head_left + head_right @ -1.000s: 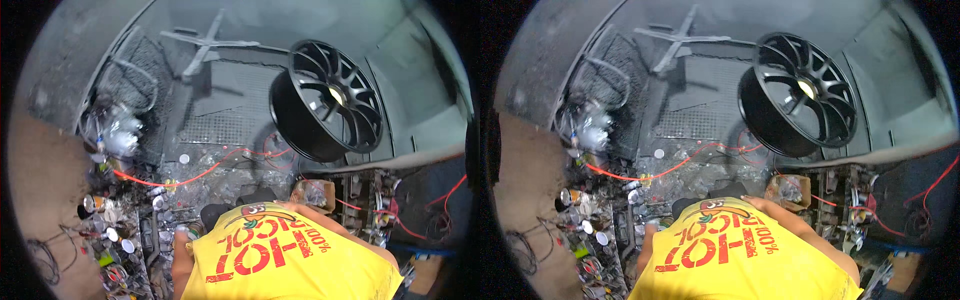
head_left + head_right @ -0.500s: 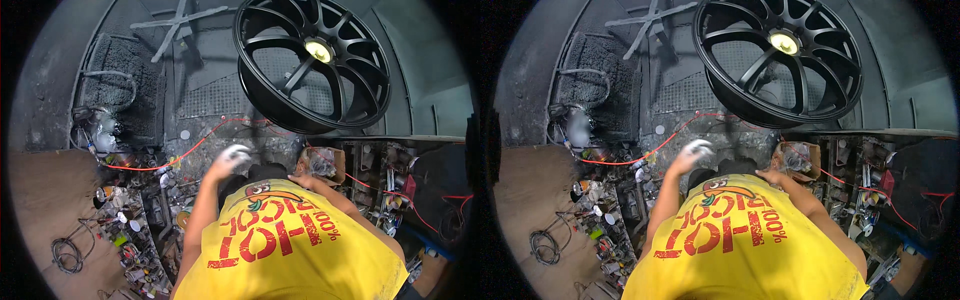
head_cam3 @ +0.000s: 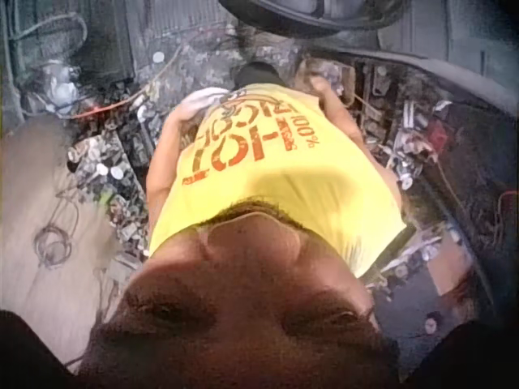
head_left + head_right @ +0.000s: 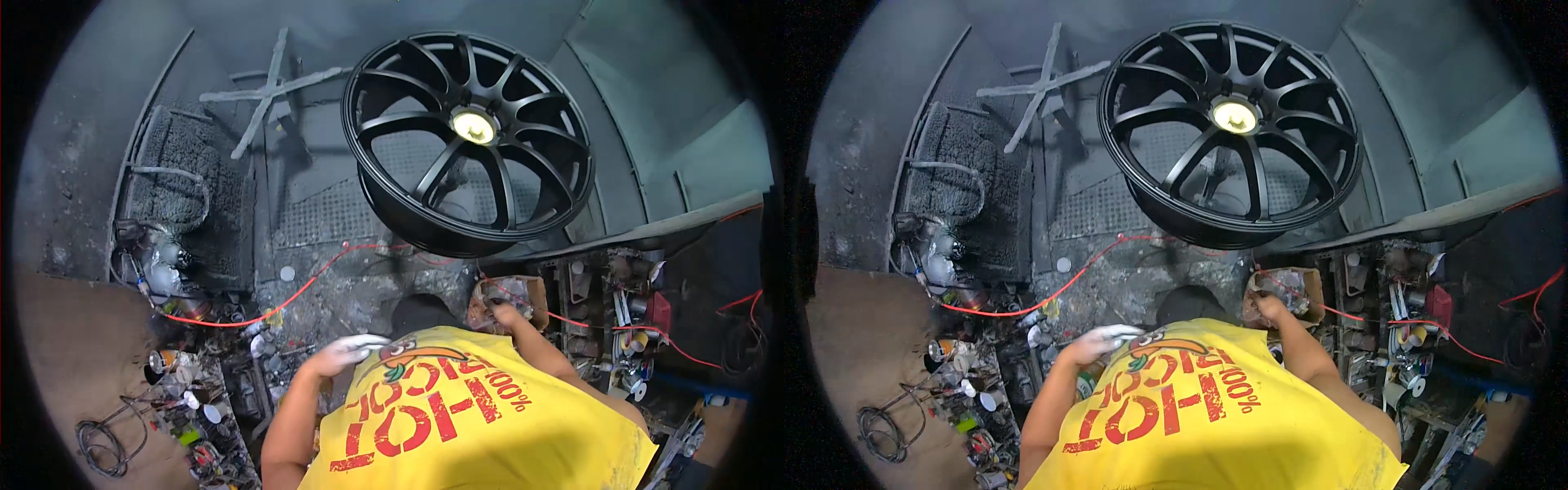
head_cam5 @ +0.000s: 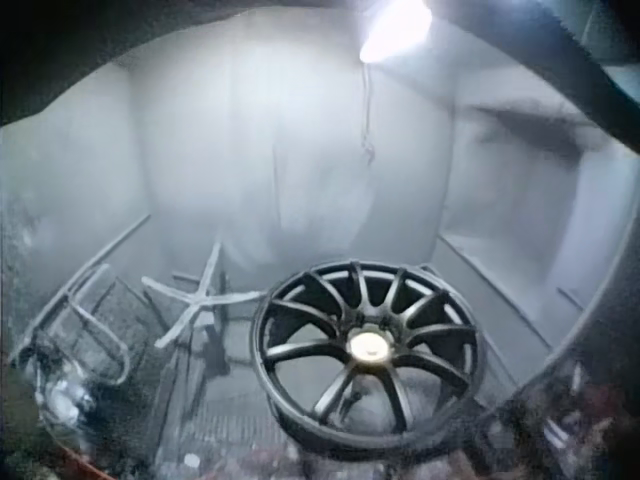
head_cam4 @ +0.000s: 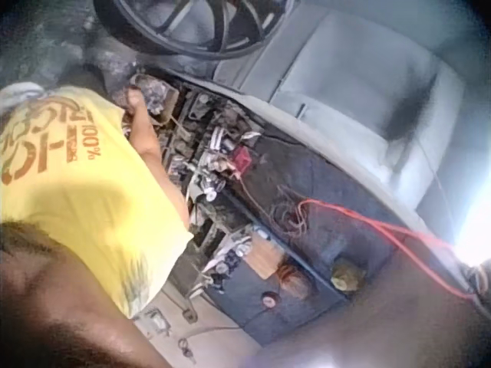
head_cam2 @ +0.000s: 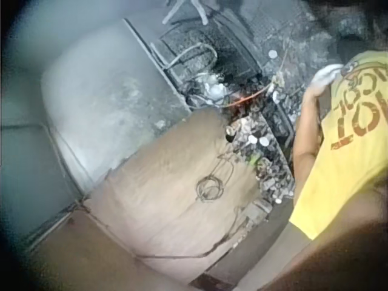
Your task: The person mounts a wheel rim onto a rotating stand inside a paint booth, spins the rim by hand, and adjusts and tests a spray gun.
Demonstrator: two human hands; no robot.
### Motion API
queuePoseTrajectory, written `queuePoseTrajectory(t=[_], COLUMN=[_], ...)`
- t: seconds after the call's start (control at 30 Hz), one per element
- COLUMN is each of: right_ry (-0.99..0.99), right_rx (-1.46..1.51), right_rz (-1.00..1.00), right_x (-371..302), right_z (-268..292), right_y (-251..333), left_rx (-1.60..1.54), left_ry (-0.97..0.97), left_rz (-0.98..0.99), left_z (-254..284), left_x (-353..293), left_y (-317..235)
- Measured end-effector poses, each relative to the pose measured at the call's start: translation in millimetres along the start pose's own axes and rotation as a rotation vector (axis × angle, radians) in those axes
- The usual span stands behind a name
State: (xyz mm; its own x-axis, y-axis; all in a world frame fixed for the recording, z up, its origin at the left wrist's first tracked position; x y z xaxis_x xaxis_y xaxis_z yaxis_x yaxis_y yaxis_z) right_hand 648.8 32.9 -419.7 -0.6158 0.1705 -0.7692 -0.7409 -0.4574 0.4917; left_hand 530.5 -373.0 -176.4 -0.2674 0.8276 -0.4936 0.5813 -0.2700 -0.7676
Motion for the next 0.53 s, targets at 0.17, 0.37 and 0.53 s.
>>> queuePoseTrajectory(t=[0.17,0.37,0.53], right_ry=[-0.897,-1.091,-0.857], right_rx=[0.101,0.998,1.011], right_rz=[0.291,0.365,0.502], right_x=[-36,-44,-43], right_z=[156,323,403], right_y=[58,92,181], left_rx=[0.321,0.321,0.394], left_ry=[-0.564,-0.845,-0.854], left_rz=[-0.116,-0.335,-0.365], left_z=[121,157,168], left_x=[-17,4,26], left_y=[-9,-119,-196])
Point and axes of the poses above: each hand's wrist, its own x-axis towards the middle knuckle, its own z-axis out of the back of the hand, y = z × x, the point moved 10 cm from there along x, towards the middle knuckle, and after that the axes turned 8 degrees about z, right-handed, at the moved point
